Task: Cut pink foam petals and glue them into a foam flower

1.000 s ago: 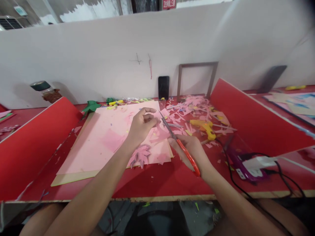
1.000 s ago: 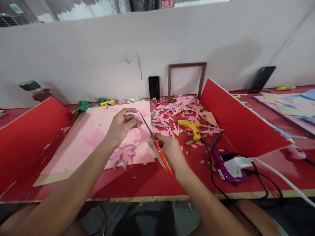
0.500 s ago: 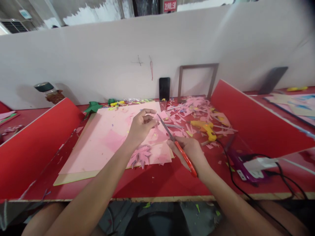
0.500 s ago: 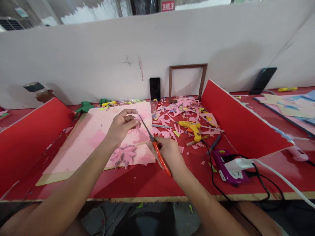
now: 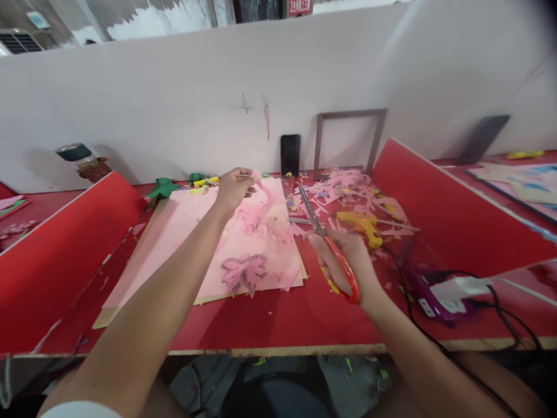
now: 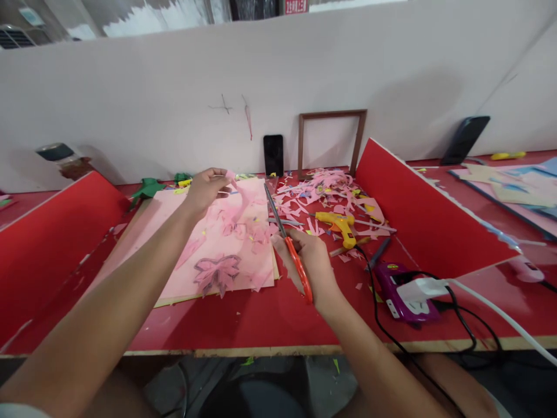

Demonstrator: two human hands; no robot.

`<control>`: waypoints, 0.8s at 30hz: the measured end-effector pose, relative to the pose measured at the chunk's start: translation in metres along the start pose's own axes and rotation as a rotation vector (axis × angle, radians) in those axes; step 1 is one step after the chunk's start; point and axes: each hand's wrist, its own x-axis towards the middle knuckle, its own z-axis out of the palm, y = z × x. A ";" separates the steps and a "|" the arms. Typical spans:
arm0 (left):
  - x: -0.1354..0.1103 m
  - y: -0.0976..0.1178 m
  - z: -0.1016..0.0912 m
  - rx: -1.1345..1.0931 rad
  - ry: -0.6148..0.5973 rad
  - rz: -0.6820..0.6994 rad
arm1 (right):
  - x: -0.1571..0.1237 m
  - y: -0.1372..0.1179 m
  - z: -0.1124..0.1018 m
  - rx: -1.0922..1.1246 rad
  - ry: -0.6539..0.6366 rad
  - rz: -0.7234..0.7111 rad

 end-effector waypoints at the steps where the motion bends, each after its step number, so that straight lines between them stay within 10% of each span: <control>1: 0.005 -0.004 0.002 0.057 0.047 0.021 | 0.000 0.000 -0.001 -0.010 -0.002 -0.002; 4: -0.006 -0.014 0.013 0.368 0.088 0.208 | 0.000 -0.002 -0.003 -0.043 -0.008 -0.004; 7: -0.047 -0.017 0.024 0.546 -0.354 0.254 | -0.001 -0.006 -0.005 -0.095 0.009 -0.013; 12: -0.096 -0.020 0.027 0.597 -0.573 0.267 | -0.003 -0.009 -0.003 -0.203 0.003 -0.014; 24: -0.100 -0.040 0.031 0.443 -0.584 0.176 | -0.012 -0.012 0.000 -0.025 -0.248 -0.033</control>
